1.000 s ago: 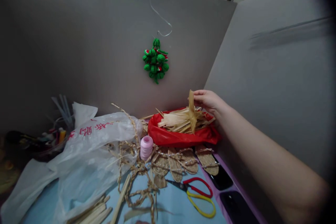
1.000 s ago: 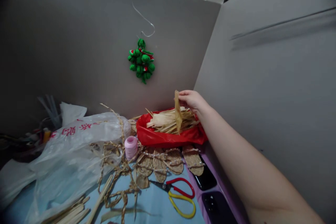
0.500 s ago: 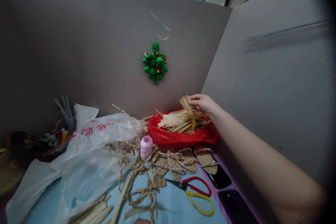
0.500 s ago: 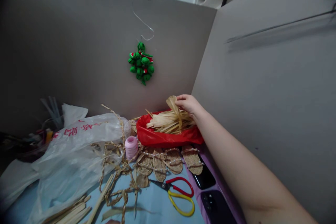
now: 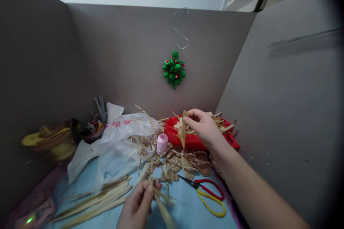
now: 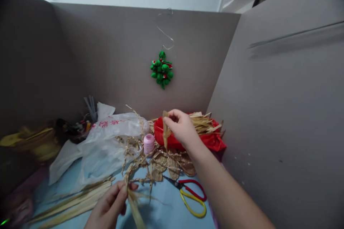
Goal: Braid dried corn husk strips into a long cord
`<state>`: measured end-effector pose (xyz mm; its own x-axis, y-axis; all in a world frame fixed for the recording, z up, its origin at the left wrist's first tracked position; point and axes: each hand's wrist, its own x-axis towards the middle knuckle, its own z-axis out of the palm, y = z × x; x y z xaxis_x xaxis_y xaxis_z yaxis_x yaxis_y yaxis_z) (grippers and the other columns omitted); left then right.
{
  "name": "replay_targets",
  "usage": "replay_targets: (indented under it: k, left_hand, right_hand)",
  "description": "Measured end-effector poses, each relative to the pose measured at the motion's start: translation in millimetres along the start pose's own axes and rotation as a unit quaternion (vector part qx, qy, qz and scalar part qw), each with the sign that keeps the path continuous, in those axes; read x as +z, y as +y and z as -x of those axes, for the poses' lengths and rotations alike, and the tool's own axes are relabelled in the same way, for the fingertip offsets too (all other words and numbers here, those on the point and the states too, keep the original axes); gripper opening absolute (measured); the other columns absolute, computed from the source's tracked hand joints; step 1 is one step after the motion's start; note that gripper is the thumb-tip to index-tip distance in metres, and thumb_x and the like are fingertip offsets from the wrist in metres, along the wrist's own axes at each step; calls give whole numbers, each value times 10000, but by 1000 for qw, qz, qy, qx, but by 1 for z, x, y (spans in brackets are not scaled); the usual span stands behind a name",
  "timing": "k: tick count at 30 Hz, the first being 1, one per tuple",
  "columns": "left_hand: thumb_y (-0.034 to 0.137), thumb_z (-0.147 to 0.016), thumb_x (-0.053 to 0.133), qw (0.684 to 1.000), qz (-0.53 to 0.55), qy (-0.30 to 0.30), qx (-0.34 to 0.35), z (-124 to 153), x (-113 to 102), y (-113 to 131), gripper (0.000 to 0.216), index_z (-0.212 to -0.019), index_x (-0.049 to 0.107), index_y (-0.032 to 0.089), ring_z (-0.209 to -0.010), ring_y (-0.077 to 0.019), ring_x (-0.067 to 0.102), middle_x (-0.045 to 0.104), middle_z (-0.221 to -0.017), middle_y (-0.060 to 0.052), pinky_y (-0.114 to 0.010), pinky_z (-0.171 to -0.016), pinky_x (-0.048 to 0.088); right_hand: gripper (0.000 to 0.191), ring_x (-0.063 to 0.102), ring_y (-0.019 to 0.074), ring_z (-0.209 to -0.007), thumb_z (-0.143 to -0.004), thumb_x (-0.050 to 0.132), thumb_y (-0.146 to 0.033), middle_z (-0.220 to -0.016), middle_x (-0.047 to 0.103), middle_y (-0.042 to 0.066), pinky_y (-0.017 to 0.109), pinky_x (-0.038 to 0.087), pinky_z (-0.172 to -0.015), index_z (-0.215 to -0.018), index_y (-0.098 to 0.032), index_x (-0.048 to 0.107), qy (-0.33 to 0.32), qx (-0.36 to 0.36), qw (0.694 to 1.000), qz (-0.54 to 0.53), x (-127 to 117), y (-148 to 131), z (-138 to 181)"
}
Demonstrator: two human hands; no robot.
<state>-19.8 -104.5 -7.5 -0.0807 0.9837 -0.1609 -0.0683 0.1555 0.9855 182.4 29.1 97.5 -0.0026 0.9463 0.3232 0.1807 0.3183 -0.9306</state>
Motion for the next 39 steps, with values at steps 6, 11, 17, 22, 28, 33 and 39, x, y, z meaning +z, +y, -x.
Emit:
replay_targets:
  k: [6, 11, 17, 22, 28, 33, 39]
  left_hand:
    - [443, -767, 586, 992, 75, -56, 87, -35, 21, 28, 291, -796, 620, 155, -757, -144, 531, 618, -777, -21, -233, -737, 413]
    - [389, -753, 607, 978, 41, -116, 170, -69, 51, 24, 255, -691, 578, 143, -678, -129, 483, 544, -671, -4, -209, -649, 382]
    - [411, -761, 590, 981, 118, -81, 130, -90, 54, 11, 263, -762, 558, 150, -628, -106, 473, 538, -663, 13, -197, -611, 385]
    - [419, -676, 677, 965, 231, -96, 72, -95, 48, 18, 309, -757, 568, 141, -635, -106, 529, 597, -684, 3, -205, -633, 414]
    - [358, -652, 724, 953, 280, -119, -7, -100, 30, 31, 285, -767, 592, 133, -574, -96, 548, 613, -663, 2, -200, -571, 436]
    - [264, -684, 708, 923, 309, -215, -85, -100, 21, 36, 202, -805, 636, 119, -631, -94, 577, 614, -707, -21, -204, -639, 473]
    - [290, -693, 705, 924, 247, -280, -80, -93, 28, 29, 215, -766, 637, 100, -553, -88, 538, 611, -677, -31, -200, -551, 418]
  right_hand:
    - [242, 444, 94, -519, -629, 682, -370, -592, 521, -35, 235, 354, -528, -648, -173, 544, -54, 105, 985, -127, 25, 33, 40]
    - [271, 487, 111, -547, -572, 740, -354, -591, 553, -21, 237, 389, -538, -613, -166, 549, -49, 139, 974, -173, 36, 48, 50]
    - [264, 573, 144, -692, -693, 617, -275, -849, 662, 28, 244, 437, -597, -940, -201, 673, -77, 131, 988, -26, 21, 61, 40]
    - [295, 563, 134, -597, -676, 528, -135, -742, 681, 19, 257, 439, -594, -900, -194, 710, -128, 145, 979, 70, 22, 79, 30]
    - [375, 573, 151, -641, -638, 536, -102, -808, 662, 43, 280, 444, -663, -974, -181, 684, 102, 68, 984, 133, -31, 62, -21]
    - [283, 579, 178, -774, -685, 634, -245, -853, 647, 64, 305, 434, -751, -960, -196, 682, 81, 24, 986, 143, -17, 33, -2]
    - [303, 566, 134, -584, -660, 696, -414, -689, 640, 11, 259, 431, -556, -863, -192, 659, -109, 115, 974, -160, 41, 30, 48]
